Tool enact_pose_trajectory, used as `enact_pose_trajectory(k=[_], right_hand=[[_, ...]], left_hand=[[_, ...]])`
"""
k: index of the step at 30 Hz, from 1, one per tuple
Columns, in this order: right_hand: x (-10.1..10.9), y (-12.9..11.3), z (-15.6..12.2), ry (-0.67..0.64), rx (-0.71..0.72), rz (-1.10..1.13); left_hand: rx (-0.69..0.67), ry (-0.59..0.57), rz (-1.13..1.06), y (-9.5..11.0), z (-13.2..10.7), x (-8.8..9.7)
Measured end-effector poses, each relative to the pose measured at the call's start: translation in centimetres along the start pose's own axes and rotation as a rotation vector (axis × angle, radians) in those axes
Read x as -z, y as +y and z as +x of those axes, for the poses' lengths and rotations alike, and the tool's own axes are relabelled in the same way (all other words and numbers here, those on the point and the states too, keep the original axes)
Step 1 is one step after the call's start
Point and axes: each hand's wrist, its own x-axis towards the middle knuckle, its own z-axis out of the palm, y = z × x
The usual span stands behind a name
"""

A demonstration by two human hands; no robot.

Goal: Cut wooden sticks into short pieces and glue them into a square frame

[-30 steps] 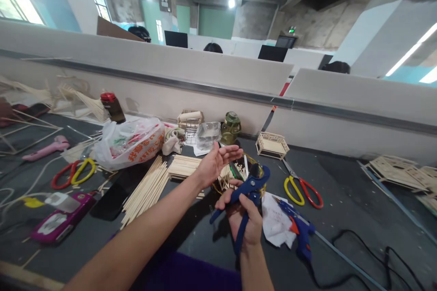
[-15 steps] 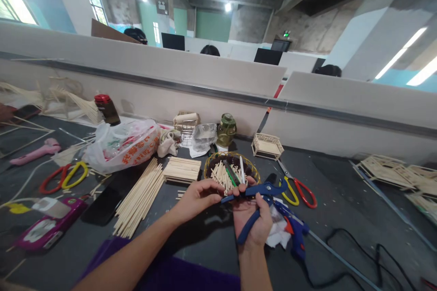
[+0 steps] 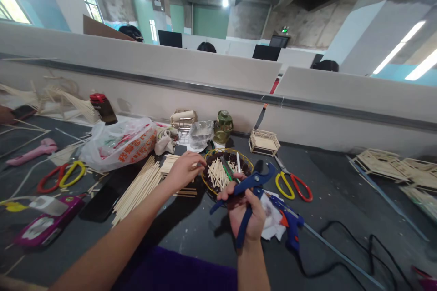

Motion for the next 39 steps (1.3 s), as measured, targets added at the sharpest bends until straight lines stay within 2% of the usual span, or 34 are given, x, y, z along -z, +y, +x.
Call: enact_pose_trajectory(k=[2,4,9,14,17,20,23,26,29,34,36,39], right_hand=[[-0.3,0.6,-0.1,-0.039,-0.051,-0.027],[-0.5,1.0,-0.1,-0.051,-0.069,-0.046],[-0.4,1.1,0.2,-0.032,-0.052,-0.042],[-0.3,1.1,0.2,-0.082,-0.070,-0.023],[-0.3,1.1,0.0,-0.110,-0.077,0.008],[-0.2,0.7,0.0,-0.079,-0.062,0.043],[0.1,0.1,0.0,-0.034,-0.050,0.073],[0.4,-0.5,-0.2,-0.037,-0.037,0.109],[0.6,-0.7,-0.7,-0.126,-0.043,0.111],[0.5,-0.4,-1.4,-0.307,-0.085,0.101],[0.4,-0.3,-1.4,-0.347,-0.117,0.085],[0.5,-0.3,-1.5,-0.361,-0.119,0.110]], left_hand=[[-0.035,-0.148,0.114,-0.4,1.7,-0.5],[0.000,-0.212,0.218,-1.0,3.5,-1.3],[0.028,-0.232,0.306,-2.2,6.7,-3.3],[0.016,-0.237,0.328,-2.2,8.0,-4.8],[0.005,-0.234,0.332,-2.3,8.3,-5.5],[-0.008,-0.233,0.321,-2.7,8.3,-5.9],[-0.018,-0.242,0.305,-3.0,8.2,-5.9],[-0.027,-0.245,0.291,-2.5,8.1,-5.4],[-0.056,-0.284,0.281,-0.8,8.0,-4.9],[-0.284,-0.469,0.268,2.3,7.5,-4.5],[-0.298,-0.473,0.281,2.7,7.1,-4.1],[-0.221,-0.414,0.328,2.2,6.2,-3.0]])
